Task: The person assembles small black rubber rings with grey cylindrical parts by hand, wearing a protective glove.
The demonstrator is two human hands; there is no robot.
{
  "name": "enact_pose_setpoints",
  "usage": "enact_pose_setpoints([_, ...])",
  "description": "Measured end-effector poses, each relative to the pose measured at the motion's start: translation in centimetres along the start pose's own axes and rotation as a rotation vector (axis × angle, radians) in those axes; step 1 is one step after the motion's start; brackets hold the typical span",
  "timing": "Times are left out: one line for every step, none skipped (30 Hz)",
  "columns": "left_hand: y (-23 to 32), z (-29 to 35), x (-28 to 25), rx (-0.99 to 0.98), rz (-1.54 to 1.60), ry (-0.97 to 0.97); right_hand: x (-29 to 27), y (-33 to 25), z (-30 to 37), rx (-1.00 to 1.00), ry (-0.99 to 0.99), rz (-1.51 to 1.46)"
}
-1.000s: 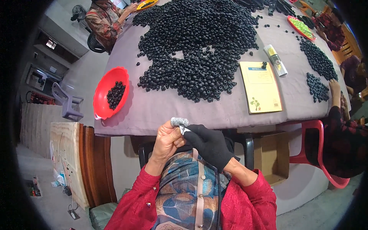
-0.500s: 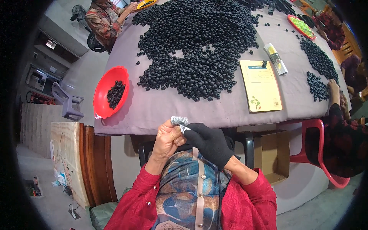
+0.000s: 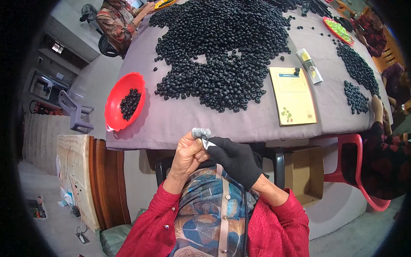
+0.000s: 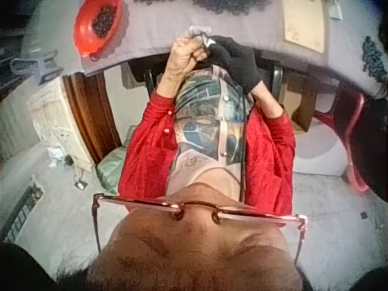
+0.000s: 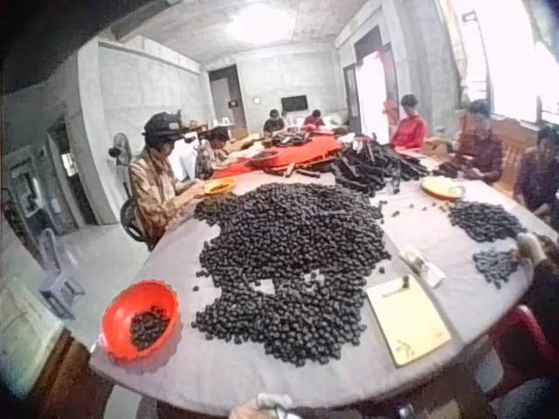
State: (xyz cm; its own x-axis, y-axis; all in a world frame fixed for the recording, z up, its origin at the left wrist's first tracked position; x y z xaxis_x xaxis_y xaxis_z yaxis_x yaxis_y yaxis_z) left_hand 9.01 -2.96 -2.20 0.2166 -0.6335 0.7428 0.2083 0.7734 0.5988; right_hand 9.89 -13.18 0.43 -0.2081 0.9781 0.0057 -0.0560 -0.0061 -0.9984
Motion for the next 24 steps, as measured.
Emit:
enact_pose_setpoints([-0.1,0.0,0.0,-0.011,0.014,-0.006,0.0,0.2,0.1,0.02,-0.008,0.0])
enact_pose_setpoints([-0.1,0.0,0.0,-0.022,0.028,-0.013,0.1,0.4,0.1,0.04,-0.015,0.0])
enact_pose_setpoints([-0.1,0.0,0.0,-0.023,0.028,-0.012,0.1,0.4,0.1,0.04,-0.015,0.0])
enact_pose_setpoints([-0.1,-0.1,0.0,-0.026,0.022,-0.013,0.1,0.2,0.1,0.032,-0.019,0.024])
enact_pose_setpoints([-0.1,-0.1,0.0,-0.029,0.016,-0.014,0.1,0.2,0.0,0.024,-0.023,0.047])
enact_pose_setpoints([0.0,-0.1,0.1,-0.03,0.017,-0.015,0.1,0.1,0.0,0.024,-0.023,0.048])
enact_pose_setpoints([0.1,-0.2,0.2,-0.033,0.022,-0.032,0.0,0.1,0.0,0.028,-0.016,0.032])
enact_pose_setpoints([0.2,-0.2,0.4,-0.035,0.027,-0.048,0.0,0.1,0.0,0.032,-0.01,0.015])
enact_pose_setpoints([0.2,-0.2,0.3,-0.032,0.027,-0.047,0.1,0.1,0.0,0.031,-0.013,0.015])
enact_pose_setpoints([0.2,-0.2,0.0,-0.03,0.028,-0.027,0.2,0.1,-0.1,0.028,-0.001,0.024])
enact_pose_setpoints([0.2,-0.2,-0.3,-0.025,0.028,-0.005,0.3,0.1,-0.1,0.025,0.008,0.032])
enact_pose_setpoints([0.5,-0.2,-0.6,-0.003,0.025,0.0,0.6,0.0,-0.3,0.014,-0.011,0.027])
enact_pose_setpoints([0.2,-0.1,-0.6,-0.025,0.016,-0.028,0.3,0.2,-0.3,0.027,0.028,0.034])
enact_pose_setpoints([0.0,0.1,-0.3,-0.043,0.006,-0.053,-0.1,0.3,-0.3,0.038,0.063,0.04])
enact_pose_setpoints([0.1,-0.2,-0.5,-0.019,-0.068,0.012,0.0,1.5,-0.1,0.187,0.092,-0.129])
enact_pose_setpoints([0.5,-0.4,-0.8,0.033,-0.094,0.054,-0.4,-0.4,-0.4,-0.064,0.093,0.142])
enact_pose_setpoints([1.7,-0.6,-1.2,0.103,-0.11,0.085,-0.5,-0.2,-0.6,-0.054,0.099,0.173])
enact_pose_setpoints([2.7,-0.8,-1.5,0.161,-0.125,0.108,-0.8,0.2,-0.6,-0.041,0.119,0.208])
enact_pose_setpoints([3.9,-0.9,-2.2,0.189,-0.135,0.114,-0.7,0.2,-0.5,-0.06,0.1,0.194])
enact_pose_setpoints([5.8,-1.1,-3.9,0.267,-0.151,0.206,-0.9,0.2,-0.5,-0.082,0.12,0.203])
enact_pose_setpoints([7.5,-1.2,-5.3,0.333,-0.163,0.291,-1.1,0.2,-0.6,-0.099,0.152,0.219])
enact_pose_setpoints([10.0,-0.9,-6.2,0.458,-0.225,0.389,-1.0,0.2,-0.6,-0.106,0.153,0.213])
enact_pose_setpoints([12.6,-0.6,-6.9,0.553,-0.266,0.431,-0.8,0.6,-0.6,-0.049,0.135,0.193])
enact_pose_setpoints([15.5,0.1,-8.1,0.659,-0.366,0.525,-0.7,1.0,-0.6,0.009,0.112,0.172])
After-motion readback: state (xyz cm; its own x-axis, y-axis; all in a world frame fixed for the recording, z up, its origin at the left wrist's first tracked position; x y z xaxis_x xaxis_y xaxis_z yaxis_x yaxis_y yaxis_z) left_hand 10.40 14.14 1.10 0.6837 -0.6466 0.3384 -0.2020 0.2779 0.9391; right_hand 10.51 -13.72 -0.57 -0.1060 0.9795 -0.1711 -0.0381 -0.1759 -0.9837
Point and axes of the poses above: each hand's wrist, its own z-axis away from the middle knuckle, its own x-axis out of the palm, y = z × x, the point moved 9 cm from there along -z, towards the middle knuckle, and after that the axes turned 15 degrees about y, right-handed, at the moved point
